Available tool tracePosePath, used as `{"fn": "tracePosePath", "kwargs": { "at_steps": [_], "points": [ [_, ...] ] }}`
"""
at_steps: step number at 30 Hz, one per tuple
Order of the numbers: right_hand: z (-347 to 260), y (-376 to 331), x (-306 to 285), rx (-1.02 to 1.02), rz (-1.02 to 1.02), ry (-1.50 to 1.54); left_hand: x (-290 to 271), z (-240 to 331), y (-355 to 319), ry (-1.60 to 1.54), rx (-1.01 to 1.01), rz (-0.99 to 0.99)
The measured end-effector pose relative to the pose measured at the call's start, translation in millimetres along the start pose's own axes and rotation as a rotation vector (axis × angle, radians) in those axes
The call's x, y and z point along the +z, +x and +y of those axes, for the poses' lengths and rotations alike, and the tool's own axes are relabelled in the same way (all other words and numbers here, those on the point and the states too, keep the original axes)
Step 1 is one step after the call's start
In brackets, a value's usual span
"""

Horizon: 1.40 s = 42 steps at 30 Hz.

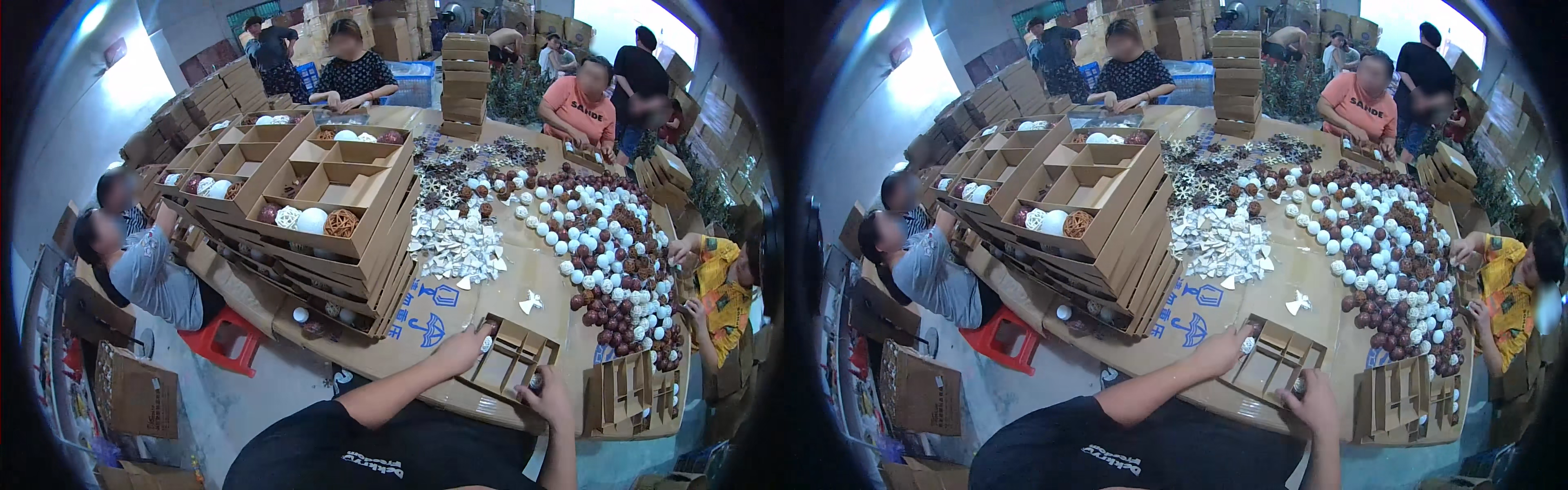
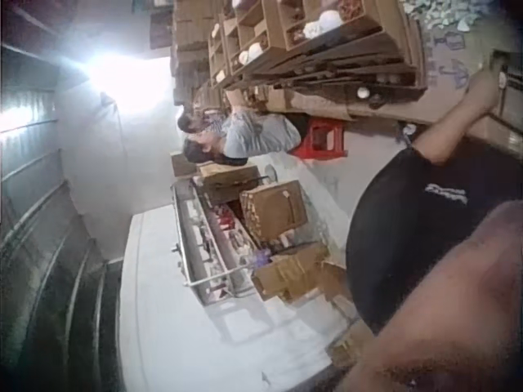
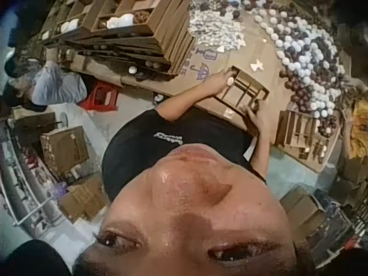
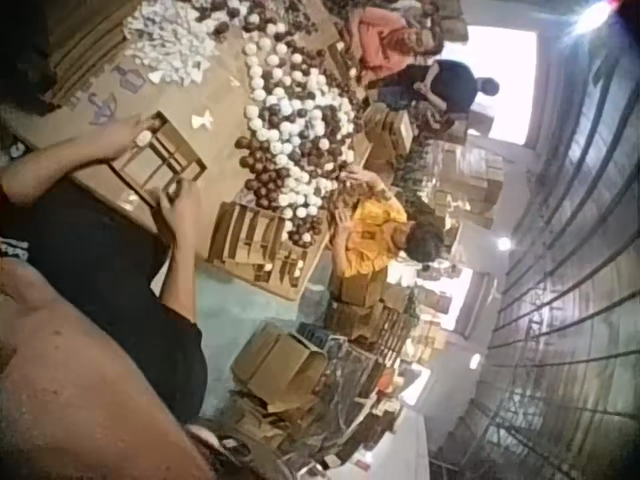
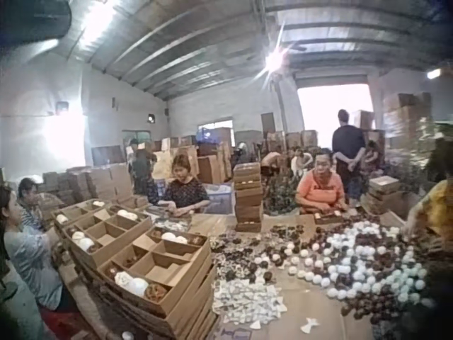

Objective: Packaging Christmas ornaments and decorations into boxes.

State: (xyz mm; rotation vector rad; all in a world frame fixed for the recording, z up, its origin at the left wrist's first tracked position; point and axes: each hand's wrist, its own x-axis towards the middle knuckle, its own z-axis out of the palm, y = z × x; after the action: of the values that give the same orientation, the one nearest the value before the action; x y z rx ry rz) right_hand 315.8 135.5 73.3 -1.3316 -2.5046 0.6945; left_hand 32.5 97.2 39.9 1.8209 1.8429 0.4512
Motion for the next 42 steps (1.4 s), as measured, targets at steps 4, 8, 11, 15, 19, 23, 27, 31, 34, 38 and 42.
{"fn": "tracePosePath", "kwargs": {
  "at_steps": [4,8,11,15,19,23,27,31,34,38,42],
  "points": [
    [-4.3,-8.1,-12.2,-0.068,-0.151,-0.057,0.7,0.2,-8.3,-0.024,0.066,0.047],
    [-8.0,-10.8,-9.6,0.020,-0.271,-0.138,6.3,8.5,-29.4,0.095,-0.017,-0.010],
    [-11.4,-12.9,-3.0,-0.047,-0.254,-0.132,-2.5,12.0,-36.9,0.187,-0.095,-0.034],
    [-17.4,-8.4,4.0,-0.108,-0.242,-0.088,-12.6,6.3,-41.3,0.294,-0.104,-0.037],
    [-19.8,-2.8,-1.5,-0.109,-0.262,-0.051,-16.7,8.4,-45.8,0.333,-0.079,0.035],
    [-18.1,-1.2,-5.5,-0.124,-0.260,-0.044,-10.1,5.2,-43.1,0.347,-0.085,0.074],
    [-22.3,-0.2,-6.5,-0.112,-0.266,-0.066,-11.6,7.8,-41.3,0.284,-0.136,0.029],
    [-20.2,-0.7,1.2,-0.115,-0.254,-0.078,-11.4,0.9,-40.8,0.169,-0.109,0.068],
    [-26.3,-1.3,6.1,-0.091,-0.243,-0.089,-7.6,-2.5,-45.9,0.101,-0.146,0.086],
    [-30.9,-8.1,6.7,-0.036,-0.168,-0.097,-14.3,-1.4,-38.0,0.058,-0.067,0.107],
    [-17.3,-12.4,4.0,0.089,-0.118,0.086,17.3,-28.6,-13.2,-0.016,0.000,0.167]
  ]
}}
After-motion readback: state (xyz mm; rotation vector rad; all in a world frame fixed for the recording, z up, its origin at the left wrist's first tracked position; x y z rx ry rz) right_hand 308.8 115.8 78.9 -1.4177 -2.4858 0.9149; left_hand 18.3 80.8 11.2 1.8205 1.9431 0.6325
